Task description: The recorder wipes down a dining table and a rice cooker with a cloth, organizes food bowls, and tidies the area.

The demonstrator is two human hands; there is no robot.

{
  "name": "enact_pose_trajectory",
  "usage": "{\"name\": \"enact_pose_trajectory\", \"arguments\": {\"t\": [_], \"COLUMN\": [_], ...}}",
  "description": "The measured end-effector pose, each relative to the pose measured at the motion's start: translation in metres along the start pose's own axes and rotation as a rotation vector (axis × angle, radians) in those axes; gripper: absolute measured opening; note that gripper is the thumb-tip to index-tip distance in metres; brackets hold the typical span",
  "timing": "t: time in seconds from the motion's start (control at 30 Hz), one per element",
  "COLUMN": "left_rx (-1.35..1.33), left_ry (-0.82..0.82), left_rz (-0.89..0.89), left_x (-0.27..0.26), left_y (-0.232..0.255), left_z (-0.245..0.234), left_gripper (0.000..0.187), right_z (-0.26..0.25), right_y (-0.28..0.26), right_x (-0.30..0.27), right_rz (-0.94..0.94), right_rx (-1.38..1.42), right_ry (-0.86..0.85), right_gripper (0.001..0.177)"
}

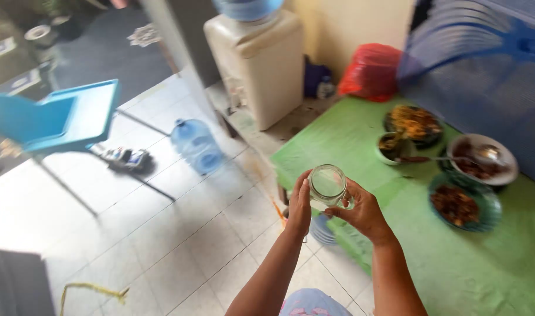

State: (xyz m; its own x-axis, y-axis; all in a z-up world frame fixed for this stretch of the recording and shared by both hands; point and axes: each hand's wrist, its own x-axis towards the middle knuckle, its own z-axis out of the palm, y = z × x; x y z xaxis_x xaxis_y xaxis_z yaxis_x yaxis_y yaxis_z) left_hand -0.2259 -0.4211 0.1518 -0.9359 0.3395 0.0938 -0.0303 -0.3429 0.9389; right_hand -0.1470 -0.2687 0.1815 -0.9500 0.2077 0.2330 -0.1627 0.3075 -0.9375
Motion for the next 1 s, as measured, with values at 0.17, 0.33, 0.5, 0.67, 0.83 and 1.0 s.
{"name": "enact_pose_trajectory", "arguments": {"t": [0.17,0.33,0.5,0.67,0.83,1.0], "left_rx": [-0.058,-0.026,-0.018,-0.032,-0.019,-0.05], "left_ry": [0.181,0.319,0.471,0.635,0.763,0.873], "left_rz": [0.012,0.146,0.204,0.257,0.342,0.38], "left_x": [-0.041,-0.09,-0.146,-0.19,-0.197,-0.176], "left_y": [0.055,0.089,0.132,0.167,0.184,0.196], "left_z": [-0.093,-0.191,-0.28,-0.345,-0.409,-0.485], "left_gripper": [0.049,0.048,0.048,0.05,0.05,0.055], "right_z": [0.098,0.199,0.302,0.389,0.469,0.555], "right_y": [-0.048,-0.068,-0.097,-0.148,-0.163,-0.166], "right_x": [0.008,0.002,-0.006,-0.01,0.013,0.063], "right_rz": [-0.043,-0.232,-0.073,-0.311,-0.283,-0.549], "right_rx": [0.001,0.138,-0.135,0.083,0.074,0.089], "right_ry": [-0.158,-0.311,-0.517,-0.655,-0.801,-0.868], "right_gripper": [0.084,0.051,0.043,0.049,0.057,0.042]}}
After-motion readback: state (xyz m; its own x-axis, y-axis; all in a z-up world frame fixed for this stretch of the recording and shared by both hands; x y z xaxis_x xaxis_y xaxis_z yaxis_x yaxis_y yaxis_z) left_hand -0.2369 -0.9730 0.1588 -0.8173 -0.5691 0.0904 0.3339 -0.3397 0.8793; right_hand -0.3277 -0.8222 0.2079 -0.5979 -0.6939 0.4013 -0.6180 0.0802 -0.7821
